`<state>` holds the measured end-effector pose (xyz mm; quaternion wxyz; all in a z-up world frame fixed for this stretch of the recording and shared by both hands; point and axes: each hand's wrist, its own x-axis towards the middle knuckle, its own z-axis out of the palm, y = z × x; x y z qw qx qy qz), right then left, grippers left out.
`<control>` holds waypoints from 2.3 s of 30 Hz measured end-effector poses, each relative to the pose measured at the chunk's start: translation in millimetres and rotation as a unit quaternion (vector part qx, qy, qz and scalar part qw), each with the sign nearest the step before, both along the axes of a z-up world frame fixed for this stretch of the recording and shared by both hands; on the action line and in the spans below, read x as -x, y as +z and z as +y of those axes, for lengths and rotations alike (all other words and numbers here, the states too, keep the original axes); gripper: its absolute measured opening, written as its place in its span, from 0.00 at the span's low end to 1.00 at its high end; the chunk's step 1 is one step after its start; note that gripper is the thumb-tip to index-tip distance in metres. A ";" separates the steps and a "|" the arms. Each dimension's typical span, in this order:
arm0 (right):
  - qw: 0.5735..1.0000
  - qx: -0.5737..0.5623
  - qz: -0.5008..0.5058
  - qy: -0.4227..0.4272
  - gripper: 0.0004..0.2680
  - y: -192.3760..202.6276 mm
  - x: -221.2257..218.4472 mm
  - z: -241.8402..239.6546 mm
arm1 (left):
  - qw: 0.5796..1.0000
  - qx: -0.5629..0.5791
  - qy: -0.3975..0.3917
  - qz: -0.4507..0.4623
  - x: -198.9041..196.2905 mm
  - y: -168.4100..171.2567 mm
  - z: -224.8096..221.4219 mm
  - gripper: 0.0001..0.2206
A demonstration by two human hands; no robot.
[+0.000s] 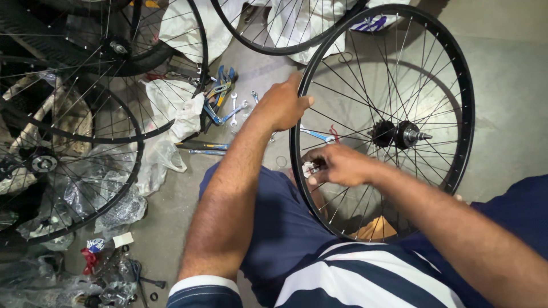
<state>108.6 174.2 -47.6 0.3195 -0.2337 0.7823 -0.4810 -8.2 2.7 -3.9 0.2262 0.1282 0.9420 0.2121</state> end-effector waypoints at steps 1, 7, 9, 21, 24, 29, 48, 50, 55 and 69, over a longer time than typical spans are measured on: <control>1.000 -0.001 0.000 0.000 0.19 2.4 -7.5 -2.6 | 1.000 -0.001 0.000 0.000 3.3 -0.6 0.8 0.30; 0.995 -0.031 0.085 -0.036 0.17 16.5 -45.4 -8.0 | 0.981 -0.164 0.101 -0.025 11.0 15.2 21.7 0.28; 0.996 -0.045 0.071 0.005 0.15 15.0 -47.3 -7.0 | 0.982 -0.145 0.124 0.005 13.2 12.6 19.1 0.28; 0.994 -0.036 0.059 0.084 0.09 -4.3 -15.0 2.6 | 0.980 -0.159 0.114 0.033 9.1 7.6 4.7 0.23; 0.990 0.070 0.123 -0.003 0.08 -4.9 -23.7 21.5 | 0.982 -0.145 0.118 0.024 11.7 8.2 5.8 0.24; 0.969 0.109 0.221 0.030 0.08 -6.2 -72.0 51.7 | 0.981 -0.147 0.124 0.017 10.4 6.6 6.0 0.24; 0.996 0.044 0.022 0.068 0.14 -30.5 -86.8 41.9 | 0.977 -0.169 0.133 -0.004 10.5 7.5 6.6 0.26; 0.996 -0.017 0.012 0.081 0.14 -29.4 -89.6 36.5 | 0.978 -0.161 0.131 -0.004 9.1 9.6 7.7 0.26; 0.967 -0.146 0.129 0.166 0.14 -31.5 -99.9 27.2 | 0.979 -0.163 0.125 -0.001 7.6 11.6 6.8 0.25; 0.991 0.098 0.022 0.093 0.09 -26.5 -86.7 39.4 | 0.980 -0.161 0.118 0.002 8.2 10.5 6.4 0.26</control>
